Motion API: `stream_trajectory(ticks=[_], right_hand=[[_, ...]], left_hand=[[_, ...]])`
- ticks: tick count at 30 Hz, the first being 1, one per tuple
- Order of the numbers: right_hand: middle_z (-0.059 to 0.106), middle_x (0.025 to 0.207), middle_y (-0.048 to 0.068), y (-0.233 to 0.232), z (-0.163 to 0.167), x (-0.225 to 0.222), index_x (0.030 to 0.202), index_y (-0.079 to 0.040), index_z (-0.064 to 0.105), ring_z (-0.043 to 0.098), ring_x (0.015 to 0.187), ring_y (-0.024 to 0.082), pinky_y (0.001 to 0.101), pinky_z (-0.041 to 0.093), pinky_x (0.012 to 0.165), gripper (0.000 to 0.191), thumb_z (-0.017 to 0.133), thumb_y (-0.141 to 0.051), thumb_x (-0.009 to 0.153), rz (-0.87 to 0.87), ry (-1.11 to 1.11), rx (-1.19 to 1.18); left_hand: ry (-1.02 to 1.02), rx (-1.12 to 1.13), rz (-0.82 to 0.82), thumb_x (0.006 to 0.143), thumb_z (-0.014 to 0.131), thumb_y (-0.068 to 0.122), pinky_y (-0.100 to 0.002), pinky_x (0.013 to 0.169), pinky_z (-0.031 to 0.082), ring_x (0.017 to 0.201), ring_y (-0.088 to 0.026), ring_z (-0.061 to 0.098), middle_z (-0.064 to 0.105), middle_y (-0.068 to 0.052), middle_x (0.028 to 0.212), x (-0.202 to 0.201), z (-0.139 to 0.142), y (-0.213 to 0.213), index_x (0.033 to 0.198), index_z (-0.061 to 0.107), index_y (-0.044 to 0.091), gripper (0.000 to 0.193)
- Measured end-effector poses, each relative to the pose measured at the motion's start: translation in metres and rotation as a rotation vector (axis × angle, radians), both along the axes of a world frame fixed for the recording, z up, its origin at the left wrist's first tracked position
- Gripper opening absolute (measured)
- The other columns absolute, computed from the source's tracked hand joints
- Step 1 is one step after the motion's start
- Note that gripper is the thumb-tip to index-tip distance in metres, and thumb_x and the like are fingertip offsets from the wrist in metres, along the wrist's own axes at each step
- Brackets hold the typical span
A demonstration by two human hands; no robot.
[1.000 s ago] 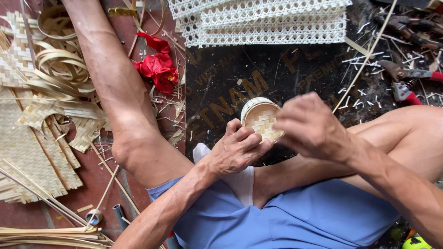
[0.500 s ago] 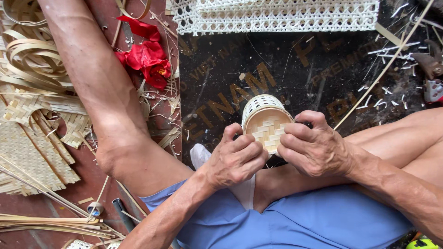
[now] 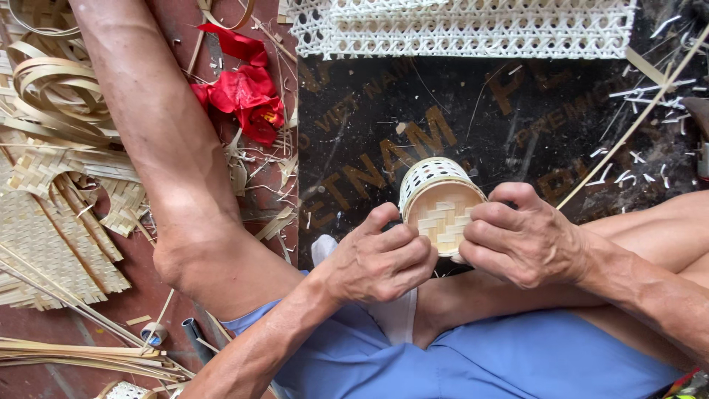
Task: The person sits on the floor assembling a woven bamboo basket. They bend a thin bamboo strip into a ring, apply glue from a squeeze bottle, fit the ring around the top of the woven cylinder, press the joint, then fit a round woven base disc into the bottom and press it into place, finally using a plastic pipe to press and shape the basket interior.
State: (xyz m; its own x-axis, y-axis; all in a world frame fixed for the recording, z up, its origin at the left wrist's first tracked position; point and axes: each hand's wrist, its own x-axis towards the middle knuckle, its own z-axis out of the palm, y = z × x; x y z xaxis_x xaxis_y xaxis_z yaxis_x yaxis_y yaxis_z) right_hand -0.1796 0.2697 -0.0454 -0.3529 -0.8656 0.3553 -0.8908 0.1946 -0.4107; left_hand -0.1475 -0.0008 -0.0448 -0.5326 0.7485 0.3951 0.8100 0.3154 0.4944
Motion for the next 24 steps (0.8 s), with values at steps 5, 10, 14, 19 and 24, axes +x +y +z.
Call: stream_trajectory(ticks=[5, 10, 14, 19, 24], right_hand=[[0.064, 0.092, 0.005, -0.003, -0.003, 0.001, 0.093, -0.006, 0.067, 0.064, 0.094, 0.024, 0.0426, 0.045, 0.086, 0.032, 0.067, -0.02, 0.065, -0.018, 0.005, 0.025], [0.065, 0.093, 0.005, -0.002, -0.005, 0.001, 0.091, -0.006, 0.066, 0.064, 0.095, 0.025, 0.0451, 0.047, 0.084, 0.031, 0.068, -0.02, 0.063, -0.008, -0.019, 0.014], [0.065, 0.092, 0.006, -0.002, -0.006, -0.001, 0.091, -0.005, 0.065, 0.064, 0.095, 0.025, 0.0462, 0.047, 0.082, 0.031, 0.068, -0.02, 0.063, 0.007, -0.027, 0.003], [0.062, 0.088, 0.003, -0.008, 0.003, -0.015, 0.092, -0.006, 0.065, 0.063, 0.09, 0.021, 0.0431, 0.046, 0.08, 0.027, 0.068, -0.019, 0.068, 0.025, -0.114, -0.002], [0.058, 0.08, 0.001, -0.021, 0.034, -0.027, 0.086, -0.008, 0.068, 0.057, 0.076, 0.019, 0.0361, 0.041, 0.066, 0.023, 0.066, -0.02, 0.066, 0.026, -0.344, 0.187]], left_hand=[[-0.066, 0.015, 0.032, 0.081, 0.067, 0.017, -0.04, 0.093, 0.046, 0.094, -0.019, 0.057, 0.059, -0.003, 0.099, 0.004, -0.002, 0.005, 0.102, 0.069, 0.007, 0.024], [-0.116, 0.034, 0.077, 0.076, 0.065, 0.019, -0.042, 0.094, 0.048, 0.088, -0.02, 0.055, 0.057, -0.004, 0.094, 0.01, -0.003, 0.01, 0.092, 0.065, 0.007, 0.02], [-0.132, 0.082, 0.05, 0.075, 0.065, 0.02, -0.042, 0.09, 0.047, 0.085, -0.02, 0.054, 0.055, -0.003, 0.092, 0.009, -0.004, 0.01, 0.093, 0.066, 0.006, 0.023], [-0.1, 0.077, 0.024, 0.077, 0.068, 0.018, -0.042, 0.093, 0.048, 0.089, -0.019, 0.055, 0.053, -0.002, 0.092, 0.004, -0.008, 0.004, 0.097, 0.067, 0.005, 0.024], [-0.067, 0.095, 0.013, 0.081, 0.071, 0.016, -0.041, 0.1, 0.048, 0.097, -0.019, 0.056, 0.056, -0.003, 0.1, 0.001, -0.009, 0.0, 0.099, 0.066, 0.006, 0.022]])
